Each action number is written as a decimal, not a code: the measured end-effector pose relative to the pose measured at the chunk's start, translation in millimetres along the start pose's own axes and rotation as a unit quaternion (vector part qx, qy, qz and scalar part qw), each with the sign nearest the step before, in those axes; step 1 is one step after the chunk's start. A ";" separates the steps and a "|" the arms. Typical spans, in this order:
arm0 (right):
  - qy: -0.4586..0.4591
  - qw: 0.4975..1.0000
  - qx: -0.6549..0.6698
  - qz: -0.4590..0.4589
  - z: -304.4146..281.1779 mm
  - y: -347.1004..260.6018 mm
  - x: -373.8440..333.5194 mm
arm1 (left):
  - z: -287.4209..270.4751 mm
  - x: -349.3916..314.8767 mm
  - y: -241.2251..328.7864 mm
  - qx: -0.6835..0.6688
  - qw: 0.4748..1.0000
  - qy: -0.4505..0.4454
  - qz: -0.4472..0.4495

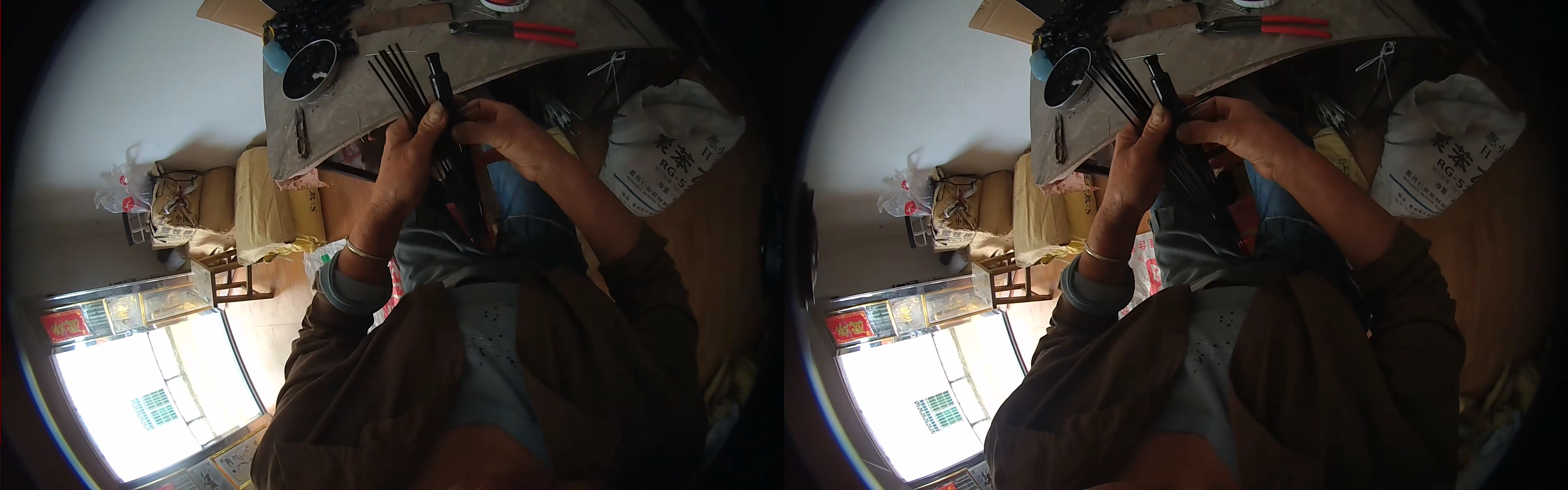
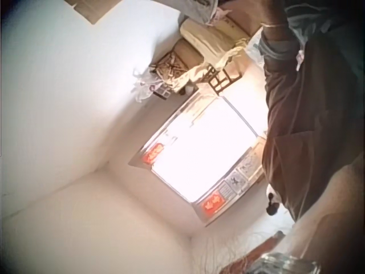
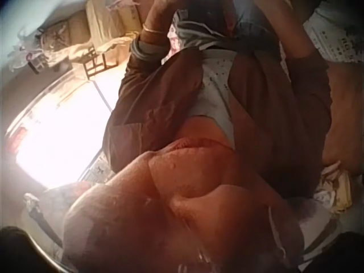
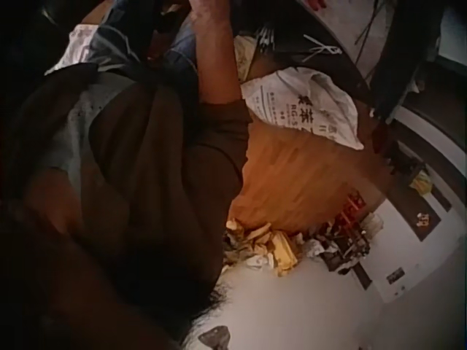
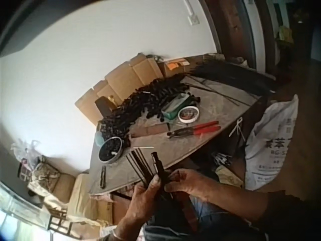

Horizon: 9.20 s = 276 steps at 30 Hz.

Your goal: Assemble a bundle of black rods into a plastic housing using pliers.

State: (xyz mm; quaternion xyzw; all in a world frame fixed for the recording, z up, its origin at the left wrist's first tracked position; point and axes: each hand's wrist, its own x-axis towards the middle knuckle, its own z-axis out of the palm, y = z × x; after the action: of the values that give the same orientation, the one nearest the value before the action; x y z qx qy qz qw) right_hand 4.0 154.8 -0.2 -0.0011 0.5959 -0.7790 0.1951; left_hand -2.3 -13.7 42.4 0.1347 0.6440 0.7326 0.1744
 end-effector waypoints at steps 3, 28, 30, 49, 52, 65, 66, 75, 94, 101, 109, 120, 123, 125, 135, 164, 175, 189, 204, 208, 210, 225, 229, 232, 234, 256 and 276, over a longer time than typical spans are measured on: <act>0.013 0.999 0.040 -0.002 7.4 -6.5 -6.0 | 6.9 -0.4 -2.2 0.038 0.998 0.006 0.040; 0.199 0.933 -0.072 -0.292 -0.7 16.3 2.7 | 12.4 32.3 -44.2 0.016 0.994 0.094 0.056; 0.219 0.916 -0.084 -0.325 -14.0 20.3 5.4 | 26.2 32.0 -44.2 0.017 0.994 0.062 0.090; 0.301 0.891 -0.198 -0.276 39.7 -2.4 -13.0 | 20.8 22.4 -43.7 -0.088 0.985 0.080 0.126; 0.272 0.907 -0.166 -0.275 34.5 1.5 -9.5 | 22.0 18.7 -41.3 -0.090 0.983 0.075 0.138; 0.303 0.680 -0.469 -0.476 39.8 -6.2 -24.2 | 22.7 8.6 -36.3 -0.039 0.978 0.160 0.126; 0.292 0.653 -0.490 -0.498 33.9 -10.6 -23.2 | 24.7 9.1 -34.2 -0.042 0.979 0.158 0.122; 0.064 0.996 0.019 -0.052 -5.5 -23.7 -20.2 | 32.6 4.7 -29.3 -0.060 0.989 0.065 0.121; 0.205 0.568 -0.714 -0.354 -140.1 -57.5 54.5 | -10.4 -8.5 -34.7 -0.056 0.988 0.127 0.067; 0.157 0.891 -0.385 -0.183 -51.2 -50.2 -3.7 | -21.4 -3.2 -40.9 -0.086 0.975 0.187 0.085; 0.140 0.681 -0.611 -0.379 -31.0 -26.2 -37.4 | -15.6 0.6 -39.2 -0.035 0.979 0.174 0.101; 0.121 0.584 -0.699 -0.394 -30.6 -44.0 -45.4 | -12.1 -2.1 -45.0 -0.058 0.976 0.171 0.124; 0.019 0.765 -0.581 -0.278 -31.5 -27.3 -51.0 | -14.9 -10.2 -34.9 -0.084 0.979 0.153 0.100; -0.166 0.967 -0.089 0.172 -20.2 -16.7 -63.6 | -15.0 -7.1 -39.0 -0.070 0.978 0.169 0.099; -0.054 0.910 -0.406 -0.069 -21.0 -34.4 -60.4 | -23.1 -7.2 -45.4 -0.054 0.962 0.185 0.193; -0.114 0.956 -0.122 0.243 25.3 -52.4 -85.5 | -24.3 -33.4 -32.3 -0.125 0.971 0.150 0.141; -0.060 0.872 -0.467 -0.133 -9.9 -36.2 -85.7 | 7.8 -16.5 -28.1 -0.075 0.984 0.130 0.091; -0.163 0.943 -0.110 0.269 -15.4 -64.5 -94.0 | 16.1 -5.3 -26.0 -0.114 0.992 0.049 0.028; -0.129 0.913 -0.199 0.331 -9.4 -97.7 -87.7 | 20.7 0.0 -23.2 -0.071 0.994 0.079 0.040; -0.078 0.772 -0.624 0.095 -8.9 -110.9 -81.7 | 27.8 2.1 -26.0 -0.044 0.991 0.103 0.072; -0.071 0.752 -0.636 0.156 5.7 -121.7 -81.2 | 22.0 2.3 -28.5 -0.038 0.993 0.098 0.062; 0.130 0.751 -0.629 -0.153 -17.5 -59.4 -85.2 | 19.2 7.6 -38.8 -0.044 0.983 0.140 0.106; 0.155 0.716 -0.648 -0.209 -18.0 -61.4 -85.5 | 23.9 10.1 -41.5 -0.016 0.982 0.151 0.110; 0.160 0.694 -0.656 -0.252 -14.7 -61.4 -84.9 | 24.7 9.9 -39.8 -0.010 0.984 0.149 0.096; 0.163 0.680 -0.661 -0.271 -15.3 -57.2 -84.7 | 24.5 11.5 -41.3 0.012 0.982 0.162 0.098; 0.284 0.893 -0.252 -0.242 23.6 80.9 -78.4 | 28.6 17.3 -45.3 -0.110 0.975 0.172 0.081; 0.115 0.811 -0.489 -0.299 -42.6 -6.0 -78.3 | 30.2 12.9 -38.1 -0.119 0.981 0.145 0.054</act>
State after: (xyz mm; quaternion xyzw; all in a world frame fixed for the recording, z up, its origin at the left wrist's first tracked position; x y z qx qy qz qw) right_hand 64.6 219.5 11.0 -0.1851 0.8865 -0.3990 -0.1437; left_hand 2.0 23.1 8.4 0.0395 0.5627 0.8239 0.0541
